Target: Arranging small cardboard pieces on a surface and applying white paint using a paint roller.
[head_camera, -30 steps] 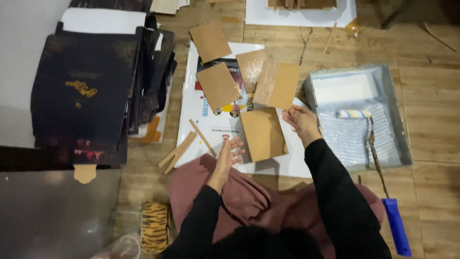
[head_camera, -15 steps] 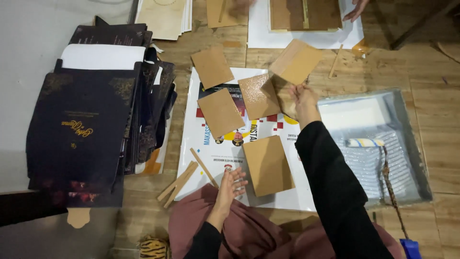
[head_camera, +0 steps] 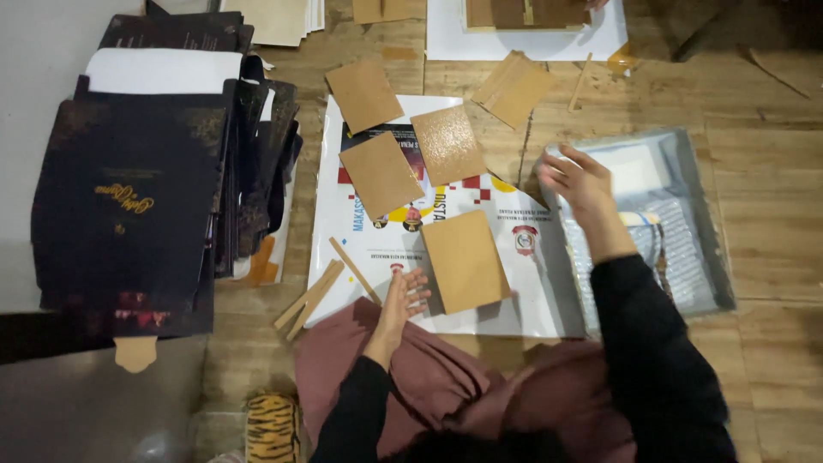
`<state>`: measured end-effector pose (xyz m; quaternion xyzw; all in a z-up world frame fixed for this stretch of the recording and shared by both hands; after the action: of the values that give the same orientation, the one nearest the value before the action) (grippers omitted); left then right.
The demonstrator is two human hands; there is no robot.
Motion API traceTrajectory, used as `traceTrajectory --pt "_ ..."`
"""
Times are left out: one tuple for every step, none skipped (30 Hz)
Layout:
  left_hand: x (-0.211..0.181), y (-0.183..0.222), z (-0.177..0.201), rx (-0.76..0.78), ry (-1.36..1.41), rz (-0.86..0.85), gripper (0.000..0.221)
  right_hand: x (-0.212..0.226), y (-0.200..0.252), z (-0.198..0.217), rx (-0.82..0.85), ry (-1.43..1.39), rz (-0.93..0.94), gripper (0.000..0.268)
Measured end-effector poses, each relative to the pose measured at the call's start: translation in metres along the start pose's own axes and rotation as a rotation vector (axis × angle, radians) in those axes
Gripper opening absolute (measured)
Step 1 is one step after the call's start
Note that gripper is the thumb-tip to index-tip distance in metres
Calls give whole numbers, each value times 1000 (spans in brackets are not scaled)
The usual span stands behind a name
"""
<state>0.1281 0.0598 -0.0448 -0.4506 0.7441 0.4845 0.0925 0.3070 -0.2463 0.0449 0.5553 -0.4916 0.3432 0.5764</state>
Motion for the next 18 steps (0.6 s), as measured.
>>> traceTrajectory --pt "0 2 -1 6 3 -1 70 10 26 15 -2 4 5 39" --pt "-1 3 -2 10 -58 -13 70 23 52 28 8 148 50 35" --pt "-1 4 -3 14 -120 -25 70 35 78 41 17 292 96 33" --pt "1 2 -1 16 -116 -22 70 32 96 63 16 296 94 33" --pt "4 0 1 19 -119 -27 67 29 115 90 -56 389 101 31" --pt "8 -2 4 19 -122 -30 64 25 135 116 -128 483 105 29" --pt "12 -2 8 18 -119 -27 64 0 149 150 -127 487 102 29" --pt "13 -4 9 30 -121 -43 64 -14 163 188 -303 1049 189 29" --pt "14 -6 10 42 -124 -59 63 -27 178 219 -472 1606 280 31" --pt "16 -6 12 44 -120 -54 63 -39 198 223 -472 1611 277 31" --pt "16 -7 14 50 -116 -80 64 -54 216 229 -450 1674 221 39" --pt "16 -9 14 59 -114 -105 64 -68 234 235 -431 1734 162 48" --pt "21 -12 17 63 -113 -98 64 -75 246 237 -434 1739 155 48" --pt "23 -16 20 60 -89 -116 63 -83 256 236 -402 1842 143 44" --pt "26 -21 23 58 -65 -135 62 -92 266 235 -368 1945 129 41" --pt "27 -18 23 59 -67 -128 62 -90 270 230 -368 1946 120 41" --pt "28 -16 23 56 -95 -129 63 -92 274 230 -365 1833 19 44" --pt "25 -15 22 52 -124 -139 65 -94 274 227 -362 1712 -70 48"
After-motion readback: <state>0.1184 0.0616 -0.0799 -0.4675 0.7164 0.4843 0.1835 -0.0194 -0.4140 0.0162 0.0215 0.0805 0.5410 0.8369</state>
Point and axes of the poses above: each hand's wrist, its own y-axis away from the middle knuckle, its own z-axis out of the back of the hand, x = y × z, the point moved 6 cm from there along -y, towards the middle knuckle, and after that the axes turned 12 degrees about y, right-handed, at the moved point
